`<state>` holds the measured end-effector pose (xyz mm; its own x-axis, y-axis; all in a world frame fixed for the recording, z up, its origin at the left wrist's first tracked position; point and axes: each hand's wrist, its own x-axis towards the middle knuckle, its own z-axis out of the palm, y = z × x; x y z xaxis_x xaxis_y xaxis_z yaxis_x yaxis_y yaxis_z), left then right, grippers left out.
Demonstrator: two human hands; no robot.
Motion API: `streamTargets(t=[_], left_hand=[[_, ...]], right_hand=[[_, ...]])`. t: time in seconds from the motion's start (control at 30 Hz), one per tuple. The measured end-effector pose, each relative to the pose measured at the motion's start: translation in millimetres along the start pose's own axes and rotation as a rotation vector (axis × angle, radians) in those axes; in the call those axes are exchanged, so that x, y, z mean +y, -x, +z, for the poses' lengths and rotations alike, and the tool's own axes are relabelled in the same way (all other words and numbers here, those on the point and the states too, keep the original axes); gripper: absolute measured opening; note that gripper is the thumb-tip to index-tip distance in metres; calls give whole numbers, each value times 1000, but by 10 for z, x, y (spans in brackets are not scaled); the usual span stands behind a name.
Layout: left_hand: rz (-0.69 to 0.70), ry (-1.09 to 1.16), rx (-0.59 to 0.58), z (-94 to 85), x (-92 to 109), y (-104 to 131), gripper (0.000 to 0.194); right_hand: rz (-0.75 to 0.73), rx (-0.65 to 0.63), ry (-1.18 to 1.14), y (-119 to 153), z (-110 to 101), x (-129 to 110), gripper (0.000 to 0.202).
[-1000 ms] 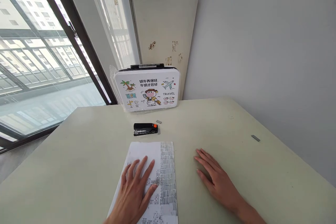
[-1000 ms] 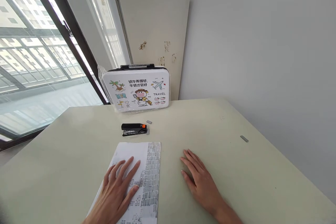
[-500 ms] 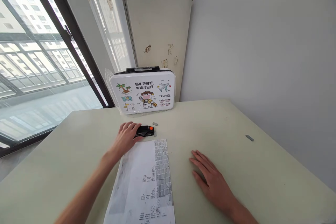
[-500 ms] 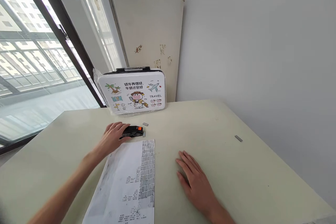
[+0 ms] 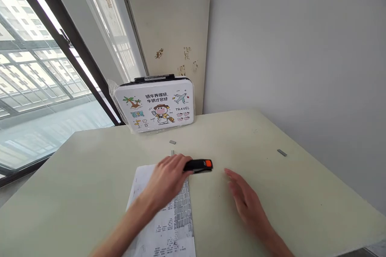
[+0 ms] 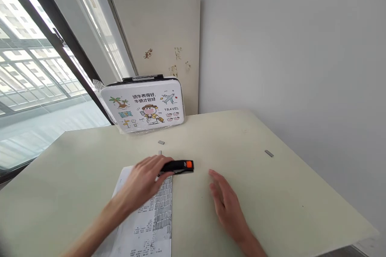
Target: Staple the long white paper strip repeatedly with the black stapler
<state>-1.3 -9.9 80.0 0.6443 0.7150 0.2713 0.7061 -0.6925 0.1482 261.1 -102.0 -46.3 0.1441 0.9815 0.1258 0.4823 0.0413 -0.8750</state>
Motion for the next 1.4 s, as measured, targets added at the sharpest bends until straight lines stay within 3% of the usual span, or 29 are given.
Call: streamTargets(t=[0.17,0.37,0.5,0.6,0.67,0.8,0.97,1.13,1.4], left_hand=[[81,94,-127,425,496,-118,14],[80,204,-76,765,669,-148,17],[97,302,-57,796,539,-74,41],[99,351,-83,752,315,71,71],[79,357,-85,720,163,193,76],[58,294,-64,694,-39,391,76],[56,238,-58,713,-183,461,66],[51,243,-35,724,-261,470,63],[88,241,-39,700,-248,447,56]], right_hand=[[144,187,-124,-23,-93,-50,48],[145,225,-158,-37,-106,-98,48],[129,184,-172,-35,-111,-113,47],[109,164,-170,-39,-117,-102,47],[121,156,-165,-66,-131,-90,48],[149,68,-144,-225,-209,-62,50],[86,-120,-151,-449,-335,-23,55],[72,-129,-173,-431,-350,8,56],[15,-82,18,-384,-268,47,51]])
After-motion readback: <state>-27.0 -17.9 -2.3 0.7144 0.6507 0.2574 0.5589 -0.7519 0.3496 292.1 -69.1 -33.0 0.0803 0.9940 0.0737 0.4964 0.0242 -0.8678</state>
